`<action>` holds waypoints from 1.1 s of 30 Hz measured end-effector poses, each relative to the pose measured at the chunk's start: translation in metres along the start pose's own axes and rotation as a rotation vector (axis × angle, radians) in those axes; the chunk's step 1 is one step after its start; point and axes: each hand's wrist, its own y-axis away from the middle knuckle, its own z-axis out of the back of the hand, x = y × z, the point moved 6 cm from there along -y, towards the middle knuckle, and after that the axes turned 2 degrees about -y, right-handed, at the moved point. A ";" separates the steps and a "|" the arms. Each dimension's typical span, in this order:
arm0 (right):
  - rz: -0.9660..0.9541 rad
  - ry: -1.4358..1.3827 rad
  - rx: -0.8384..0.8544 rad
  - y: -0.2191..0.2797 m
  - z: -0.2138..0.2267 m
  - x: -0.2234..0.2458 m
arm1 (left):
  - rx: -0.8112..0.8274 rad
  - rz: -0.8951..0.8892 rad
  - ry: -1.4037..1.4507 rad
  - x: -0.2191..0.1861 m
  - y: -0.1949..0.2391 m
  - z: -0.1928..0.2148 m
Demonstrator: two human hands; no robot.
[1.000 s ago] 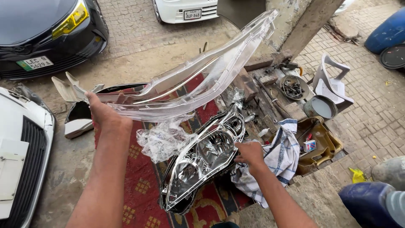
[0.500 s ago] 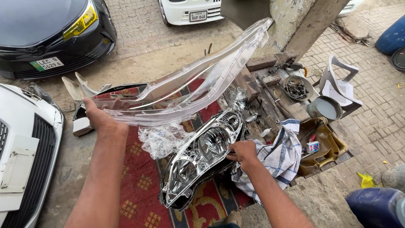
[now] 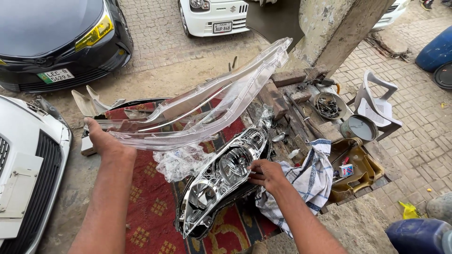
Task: The person holds a car headlight assembly and uses a screwdriver to remove screws from the back of the unit. They then use their fingers to remove a small black plastic component from the assembly.
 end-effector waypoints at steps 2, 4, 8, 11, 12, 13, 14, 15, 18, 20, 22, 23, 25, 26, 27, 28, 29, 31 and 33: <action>0.006 -0.039 0.046 0.000 0.000 0.002 | 0.018 0.010 -0.030 -0.001 -0.009 0.005; 0.014 -0.077 0.093 -0.002 0.002 0.003 | 0.037 0.020 -0.060 -0.002 -0.012 0.005; 0.039 -0.099 0.162 0.006 0.008 0.006 | 0.043 0.005 -0.095 -0.003 -0.036 0.011; 0.029 -0.107 0.169 0.049 0.002 0.031 | -0.005 0.013 -0.137 -0.043 0.082 -0.039; -0.007 -0.103 0.125 0.067 0.002 0.038 | -0.056 0.022 -0.169 -0.058 0.159 -0.044; -0.011 -0.101 0.124 0.064 0.009 0.037 | -0.061 0.022 -0.172 -0.059 0.161 -0.044; 0.010 -0.086 0.151 0.061 0.015 0.037 | -0.073 0.020 -0.174 -0.061 0.163 -0.043; 0.032 -0.070 0.177 0.058 0.020 0.037 | -0.086 0.019 -0.176 -0.062 0.165 -0.042; 0.050 -0.094 0.128 0.073 0.037 0.048 | -0.065 0.035 -0.133 -0.068 0.177 -0.040; 0.059 -0.097 0.127 0.076 0.052 0.057 | -0.082 0.036 -0.116 -0.070 0.174 -0.037; 0.070 -0.103 0.120 0.075 0.071 0.065 | -0.095 0.040 -0.101 -0.068 0.167 -0.032; 0.096 -0.123 0.115 0.074 0.081 0.070 | -0.100 0.025 -0.158 -0.067 0.162 -0.027; 0.133 -0.142 0.109 0.074 0.099 0.085 | -0.098 0.011 -0.210 -0.071 0.170 -0.027; 0.158 -0.182 0.086 0.076 0.109 0.093 | -0.135 0.026 -0.129 -0.073 0.183 -0.027; 0.184 -0.222 0.062 0.078 0.118 0.102 | -0.171 0.041 -0.047 -0.076 0.196 -0.027; 0.185 -0.222 0.063 0.084 0.125 0.111 | -0.171 0.041 -0.046 -0.074 0.193 -0.024; 0.253 -0.230 0.033 0.092 0.133 0.123 | -0.158 0.047 -0.083 -0.072 0.189 -0.022; 0.329 -0.239 0.003 0.112 0.143 0.147 | -0.139 0.056 -0.114 -0.066 0.182 -0.019; 0.413 -0.158 -0.072 0.139 0.150 0.171 | -0.001 0.065 -0.178 -0.058 0.174 -0.022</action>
